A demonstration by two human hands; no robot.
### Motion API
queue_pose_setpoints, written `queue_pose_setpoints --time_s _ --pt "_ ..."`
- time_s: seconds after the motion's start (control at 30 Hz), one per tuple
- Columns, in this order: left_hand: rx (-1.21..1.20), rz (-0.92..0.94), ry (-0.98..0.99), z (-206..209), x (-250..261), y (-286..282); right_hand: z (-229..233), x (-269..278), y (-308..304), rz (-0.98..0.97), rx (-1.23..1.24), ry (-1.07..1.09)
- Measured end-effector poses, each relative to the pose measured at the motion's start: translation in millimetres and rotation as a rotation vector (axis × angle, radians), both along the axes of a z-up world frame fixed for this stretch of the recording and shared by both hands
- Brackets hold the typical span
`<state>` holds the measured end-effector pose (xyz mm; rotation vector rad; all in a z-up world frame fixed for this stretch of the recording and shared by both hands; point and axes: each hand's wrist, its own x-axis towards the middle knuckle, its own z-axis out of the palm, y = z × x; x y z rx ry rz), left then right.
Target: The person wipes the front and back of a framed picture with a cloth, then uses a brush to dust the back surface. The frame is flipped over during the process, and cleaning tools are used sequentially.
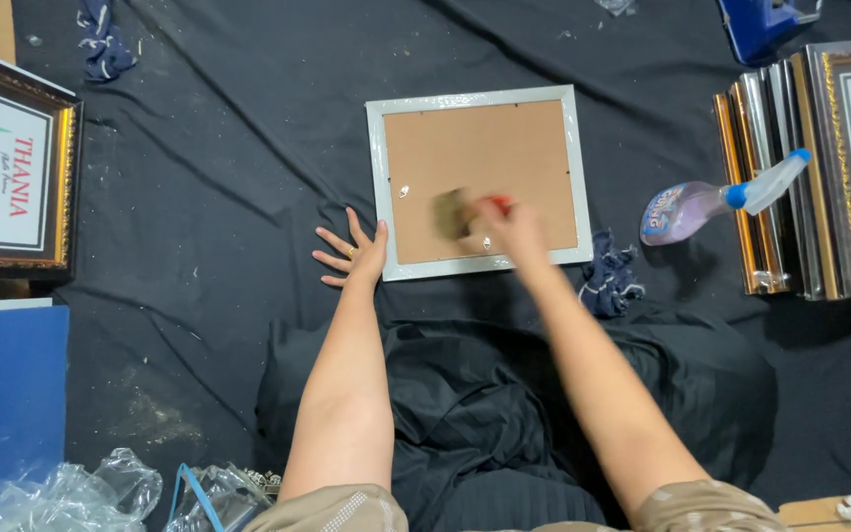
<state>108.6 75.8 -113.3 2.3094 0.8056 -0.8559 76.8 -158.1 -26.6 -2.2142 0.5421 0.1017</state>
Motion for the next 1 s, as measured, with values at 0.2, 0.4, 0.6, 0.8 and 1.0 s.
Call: queue_pose_setpoints --time_s 0.2,0.4,0.6,0.8,1.0 --pt "-0.045 -0.023 0.012 14.8 -2.6 1.6 4.3 -1.9 -131.9 -0.175 -0.759 -0.106" --pt "0.030 -0.005 0.002 -5.6 0.2 -1.6 -11.9 28.5 51.1 0.074 0.446 -0.099" --pt "-0.056 -0.010 0.003 10.8 -2.0 1.8 -46.7 60.2 -27.6 -0.108 0.080 -0.315" --pt "-0.005 -0.022 0.012 2.2 -1.6 -1.1 -2.9 68.6 -59.3 -0.079 -0.640 -0.175" --pt "0.123 0.002 0.000 -20.9 -0.2 -7.0 -2.1 87.4 58.8 0.108 0.323 -0.113"
